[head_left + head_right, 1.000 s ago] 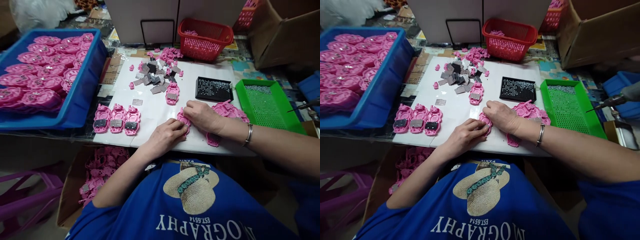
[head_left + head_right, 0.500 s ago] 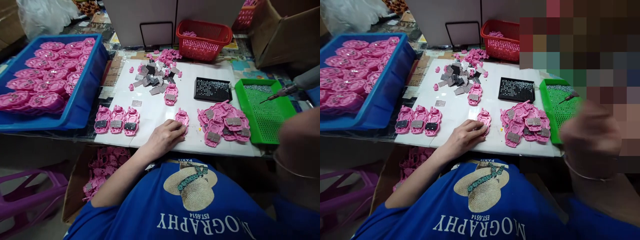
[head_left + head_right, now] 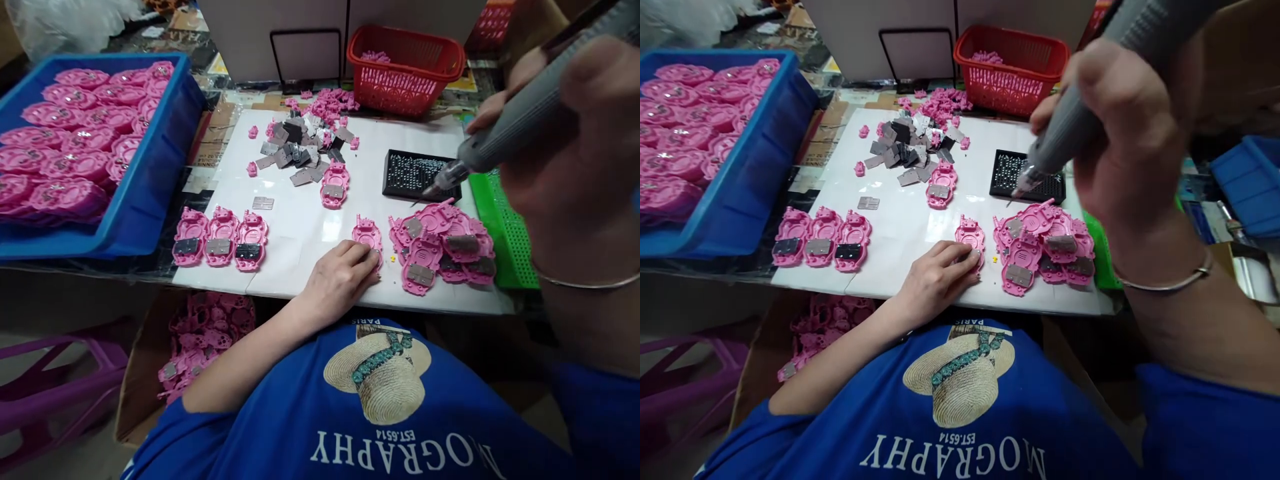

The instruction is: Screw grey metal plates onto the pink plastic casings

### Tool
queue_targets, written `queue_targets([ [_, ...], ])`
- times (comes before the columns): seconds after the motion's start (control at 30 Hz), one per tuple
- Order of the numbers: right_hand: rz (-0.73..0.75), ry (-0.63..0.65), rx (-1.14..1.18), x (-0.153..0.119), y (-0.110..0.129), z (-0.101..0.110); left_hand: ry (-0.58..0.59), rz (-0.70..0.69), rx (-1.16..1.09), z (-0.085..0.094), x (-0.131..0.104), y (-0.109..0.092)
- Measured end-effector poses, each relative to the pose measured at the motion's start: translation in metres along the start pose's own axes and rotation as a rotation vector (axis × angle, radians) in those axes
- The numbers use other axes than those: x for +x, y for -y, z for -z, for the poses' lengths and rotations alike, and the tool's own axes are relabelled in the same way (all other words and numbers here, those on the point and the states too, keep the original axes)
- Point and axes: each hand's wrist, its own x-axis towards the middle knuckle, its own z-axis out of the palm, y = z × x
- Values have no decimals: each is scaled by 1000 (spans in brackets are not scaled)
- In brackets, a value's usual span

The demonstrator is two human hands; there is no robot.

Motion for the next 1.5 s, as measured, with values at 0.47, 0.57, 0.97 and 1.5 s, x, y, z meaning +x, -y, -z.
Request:
queue_targets([
  [0.47,165,-186,706,5,-6,-92,42,11,-40,0,2,-2],
  [0.57,158,-180,691,3,-8,-95,40,10,-38,0,2,-2],
  [0.97,136,-149,749,3,-14,-100,28,9,-32,-1,2,-2],
  [1.5,119,58,837,3,-28,-102,29,11,-49,-1,3,-1],
])
